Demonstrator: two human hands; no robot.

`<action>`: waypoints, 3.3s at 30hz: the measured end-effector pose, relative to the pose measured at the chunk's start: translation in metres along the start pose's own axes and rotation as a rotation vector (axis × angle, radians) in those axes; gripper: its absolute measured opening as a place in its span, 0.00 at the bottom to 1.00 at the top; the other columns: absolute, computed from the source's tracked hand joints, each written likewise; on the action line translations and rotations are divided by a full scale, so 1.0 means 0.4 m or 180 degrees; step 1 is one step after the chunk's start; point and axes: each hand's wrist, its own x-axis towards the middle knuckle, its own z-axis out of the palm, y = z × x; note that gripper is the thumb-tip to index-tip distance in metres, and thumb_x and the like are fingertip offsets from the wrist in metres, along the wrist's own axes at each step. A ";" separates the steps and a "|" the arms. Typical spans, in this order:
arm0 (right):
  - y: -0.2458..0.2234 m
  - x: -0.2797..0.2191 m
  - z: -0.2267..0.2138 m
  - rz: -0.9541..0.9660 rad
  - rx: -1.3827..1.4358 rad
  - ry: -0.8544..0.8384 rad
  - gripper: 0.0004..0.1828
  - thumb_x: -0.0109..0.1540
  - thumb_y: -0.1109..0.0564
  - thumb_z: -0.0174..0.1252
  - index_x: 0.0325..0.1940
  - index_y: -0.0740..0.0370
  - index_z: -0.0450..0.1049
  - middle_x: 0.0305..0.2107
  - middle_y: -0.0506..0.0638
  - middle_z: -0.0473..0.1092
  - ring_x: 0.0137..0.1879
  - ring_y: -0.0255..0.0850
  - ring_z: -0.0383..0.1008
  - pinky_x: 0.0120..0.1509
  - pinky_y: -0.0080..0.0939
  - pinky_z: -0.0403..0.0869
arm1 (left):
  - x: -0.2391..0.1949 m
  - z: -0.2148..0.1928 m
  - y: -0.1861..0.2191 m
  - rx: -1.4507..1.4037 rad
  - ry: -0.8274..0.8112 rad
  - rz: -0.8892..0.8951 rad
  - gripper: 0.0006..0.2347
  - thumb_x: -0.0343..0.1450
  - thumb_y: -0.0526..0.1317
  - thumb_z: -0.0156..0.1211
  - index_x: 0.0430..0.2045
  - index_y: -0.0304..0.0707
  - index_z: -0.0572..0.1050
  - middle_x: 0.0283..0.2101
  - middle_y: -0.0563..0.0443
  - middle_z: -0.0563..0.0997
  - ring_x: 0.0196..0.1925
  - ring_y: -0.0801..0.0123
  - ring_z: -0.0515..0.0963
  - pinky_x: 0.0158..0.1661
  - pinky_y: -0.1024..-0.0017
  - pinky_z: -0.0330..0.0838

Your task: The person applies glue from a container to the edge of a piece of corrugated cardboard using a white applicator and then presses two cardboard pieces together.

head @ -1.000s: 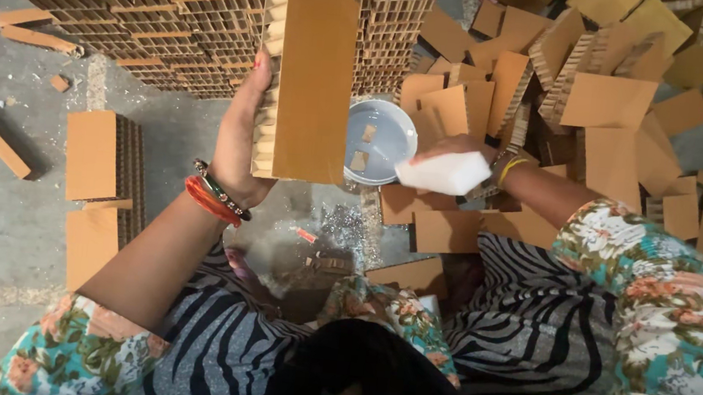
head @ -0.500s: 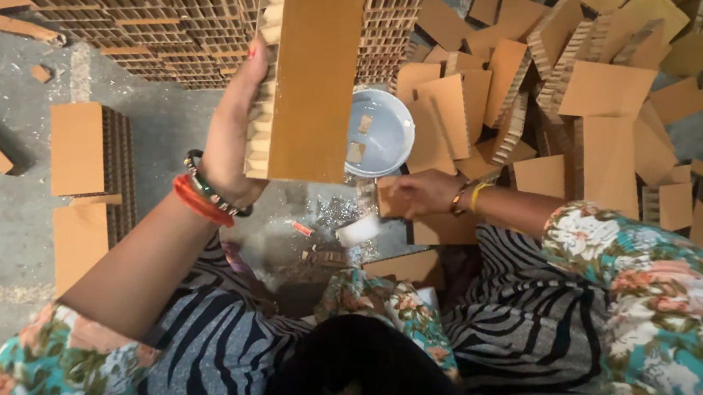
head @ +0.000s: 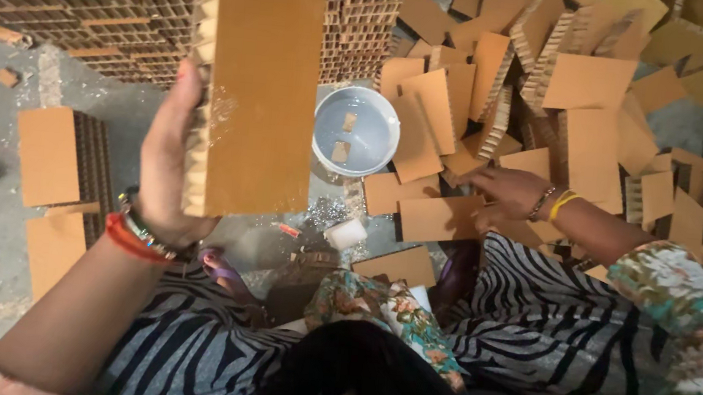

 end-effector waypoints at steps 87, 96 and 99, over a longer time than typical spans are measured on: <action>-0.450 -0.153 -0.369 -0.1754 0.2890 0.1792 0.65 0.55 0.29 0.65 0.83 0.61 0.41 0.74 0.57 0.57 0.78 0.46 0.58 0.78 0.50 0.64 | 0.029 0.171 -0.147 0.2572 -0.0305 0.0202 0.56 0.60 0.39 0.75 0.74 0.32 0.31 0.67 0.33 0.60 0.66 0.51 0.75 0.57 0.59 0.82; -0.408 -0.084 -0.377 -0.1379 0.3068 0.1461 0.64 0.57 0.27 0.59 0.82 0.60 0.34 0.72 0.63 0.56 0.74 0.49 0.63 0.72 0.50 0.70 | 0.082 0.103 -0.122 0.3320 -0.0389 -0.0550 0.54 0.64 0.59 0.66 0.74 0.29 0.32 0.67 0.23 0.66 0.65 0.44 0.73 0.57 0.56 0.76; -0.408 -0.063 -0.460 -0.1140 0.2495 0.1578 0.57 0.63 0.33 0.55 0.84 0.60 0.37 0.76 0.65 0.51 0.76 0.52 0.61 0.74 0.53 0.65 | 0.043 0.110 -0.055 0.4832 -0.0344 -0.0716 0.49 0.75 0.67 0.54 0.75 0.28 0.33 0.72 0.17 0.52 0.71 0.36 0.63 0.61 0.51 0.70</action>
